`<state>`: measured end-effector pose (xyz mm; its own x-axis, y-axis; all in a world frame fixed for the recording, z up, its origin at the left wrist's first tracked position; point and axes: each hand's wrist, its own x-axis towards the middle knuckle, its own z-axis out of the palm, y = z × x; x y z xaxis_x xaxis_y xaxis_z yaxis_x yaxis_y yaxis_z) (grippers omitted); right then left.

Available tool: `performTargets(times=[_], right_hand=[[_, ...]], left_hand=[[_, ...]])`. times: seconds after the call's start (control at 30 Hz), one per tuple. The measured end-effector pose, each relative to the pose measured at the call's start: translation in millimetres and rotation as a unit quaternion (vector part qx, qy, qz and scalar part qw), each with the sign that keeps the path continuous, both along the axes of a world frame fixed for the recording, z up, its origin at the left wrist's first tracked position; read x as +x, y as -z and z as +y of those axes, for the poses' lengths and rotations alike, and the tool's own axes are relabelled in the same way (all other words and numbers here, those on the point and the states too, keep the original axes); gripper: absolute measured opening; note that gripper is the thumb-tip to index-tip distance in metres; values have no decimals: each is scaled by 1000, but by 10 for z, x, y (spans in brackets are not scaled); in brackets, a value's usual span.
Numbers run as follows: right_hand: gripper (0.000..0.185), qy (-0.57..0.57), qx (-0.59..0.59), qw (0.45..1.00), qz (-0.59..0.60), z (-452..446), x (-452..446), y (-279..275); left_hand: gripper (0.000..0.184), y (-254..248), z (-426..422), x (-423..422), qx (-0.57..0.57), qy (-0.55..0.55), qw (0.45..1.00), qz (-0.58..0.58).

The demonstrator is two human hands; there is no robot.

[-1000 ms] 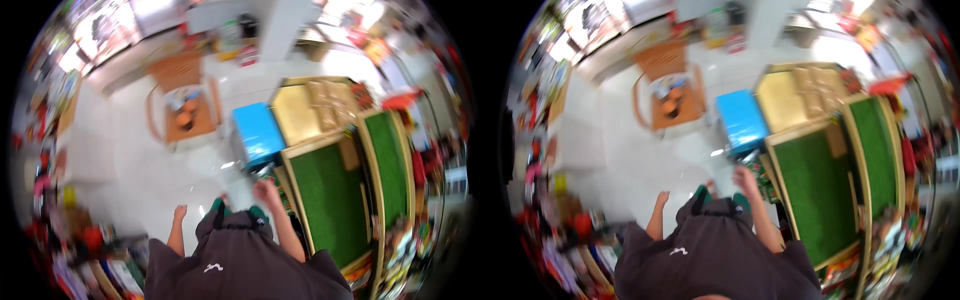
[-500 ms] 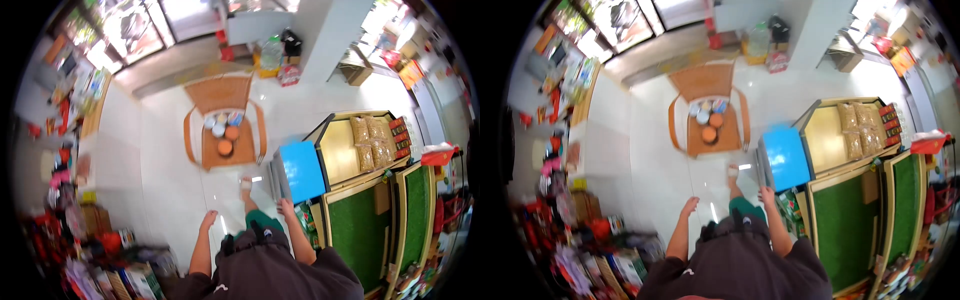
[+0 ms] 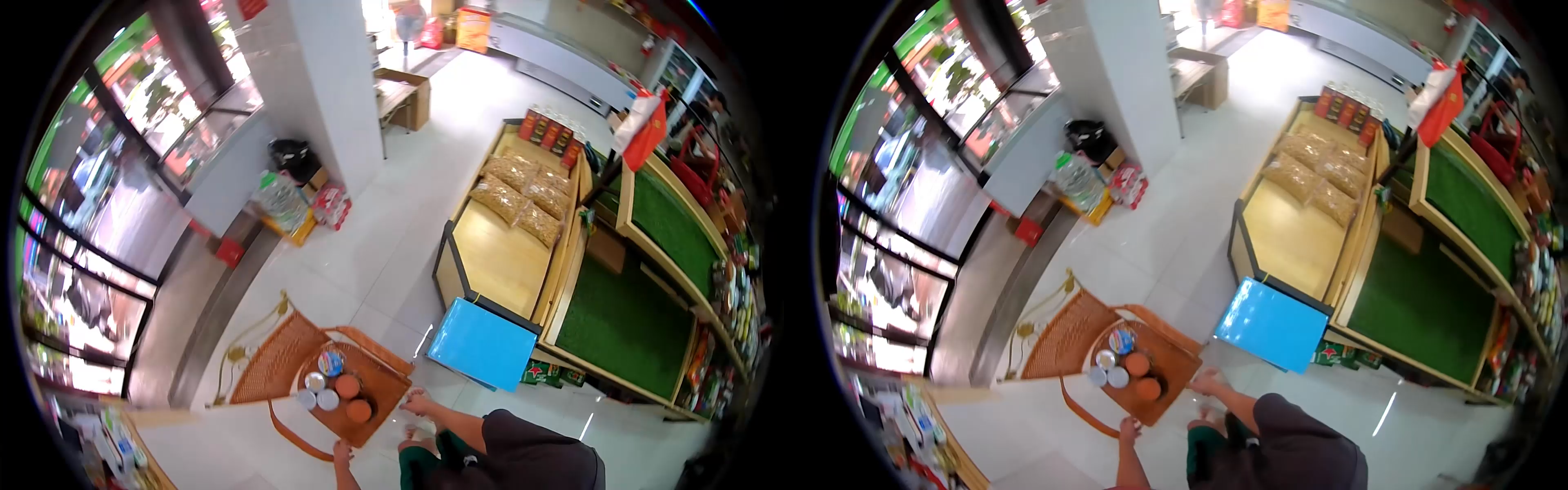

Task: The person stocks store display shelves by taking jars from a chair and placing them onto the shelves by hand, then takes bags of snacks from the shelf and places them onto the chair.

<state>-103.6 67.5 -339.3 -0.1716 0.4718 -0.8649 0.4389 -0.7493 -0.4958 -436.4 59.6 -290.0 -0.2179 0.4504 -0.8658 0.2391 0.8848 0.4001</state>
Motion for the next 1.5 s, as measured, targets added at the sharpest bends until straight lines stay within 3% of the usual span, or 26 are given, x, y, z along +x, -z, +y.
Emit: performTargets(times=[0.07, 0.1, 0.17, 0.23, 0.3, 0.37, 0.4, 0.47, 0.53, 0.63, 0.8, 0.87, 0.9, 0.97, 1.03, 1.07, 1.1, 1.13, 1.17, 1.3, 1.33, 1.37, 1.4, 1.43, 1.47, 1.5], right_hand=[[54, 35, -9, 999, -5, 388, -85, -417], [45, 50, -14, 999, -8, 666, -50, -583], [60, 225, 138, 960, 92, 1009, -8, -964], [72, 301, 110, 918, 233, 948, -371, -267], [82, 325, 76, 929, 159, 936, -556, -873], [100, 235, 232, 940, 88, 628, -1086, 216], [102, 197, 174, 961, 88, 666, -1179, 568], [104, 162, 99, 978, 90, 570, -1456, 756], [106, 54, 57, 991, -108, 541, -1772, 614], [110, 145, 39, 982, -113, 250, -1861, 954], [93, 254, 136, 953, -93, 90, -1681, 475], [93, 287, 106, 948, -94, -144, -1656, 11], [94, 323, 88, 939, -84, -311, -1554, -144], [92, 374, 93, 921, -62, -583, -1282, -548], [89, 415, 47, 908, -28, -777, -861, -1226], [90, 490, 50, 866, 83, -1010, -755, -1145], [88, 507, 70, 855, 82, -1195, -621, -1091], [87, 527, 35, 847, 65, -1196, -454, -1951], [87, 538, 54, 838, 68, -1352, -410, -2218], [85, 685, 126, 718, 1, -2217, -417, -2416], [86, 738, 142, 660, -14, -2371, -489, -2572], [86, 747, 155, 647, -8, -2557, -490, -2513], [86, 769, 186, 610, -48, -2773, -606, -2426], [86, 788, 217, 569, -90, -2916, -662, -2332], [85, 808, 243, 525, -113, -3024, -677, -2229], [85, 814, 242, 518, -103, -3219, -757, -2177]], left_hand=[[35, 372, 217, -72, -51, 7, 997, -49], [38, 366, 455, 96, -54, -60, 993, -81], [45, 455, 852, 365, -46, -187, 975, -107], [51, 770, 799, 192, -72, -215, 969, -99], [61, 1310, 576, -36, -62, -275, 955, -86], [65, 1327, 509, 24, -53, -242, 936, -252], [66, 1395, 634, 118, -109, -226, 934, -254], [70, 1340, 731, 197, -184, -162, 932, -265], [71, 1416, 662, 54, -211, -180, 914, -295], [70, 1629, 565, 136, -239, -194, 883, -355], [73, 1214, 612, 208, -255, -63, 921, -288], [73, 997, 440, 182, -249, -25, 920, -301], [68, 429, 450, 437, -223, 0, 942, -252], [75, 556, 205, 523, -161, 80, 906, -382], [79, -99, 176, 905, -190, 184, 893, -365], [83, -128, 12, 901, -178, 222, 884, -370], [89, -297, 15, 1098, -209, 268, 857, -386], [86, -664, -58, 1324, -164, 347, 861, -335], [84, -1013, -165, 1497, -115, 422, 855, -279], [83, -1173, -711, 1987, 14, 504, 788, -354], [79, -1019, -843, 2097, 108, 540, 745, -377], [75, -1017, -964, 2233, 198, 569, 692, -397], [71, -1054, -1158, 2245, 198, 558, 679, -433], [87, -1085, -1236, 2334, 115, 593, 669, -434], [88, -992, -1355, 2429, 100, 612, 650, -440], [90, -935, -1497, 2433, 80, 629, 636, -441]])
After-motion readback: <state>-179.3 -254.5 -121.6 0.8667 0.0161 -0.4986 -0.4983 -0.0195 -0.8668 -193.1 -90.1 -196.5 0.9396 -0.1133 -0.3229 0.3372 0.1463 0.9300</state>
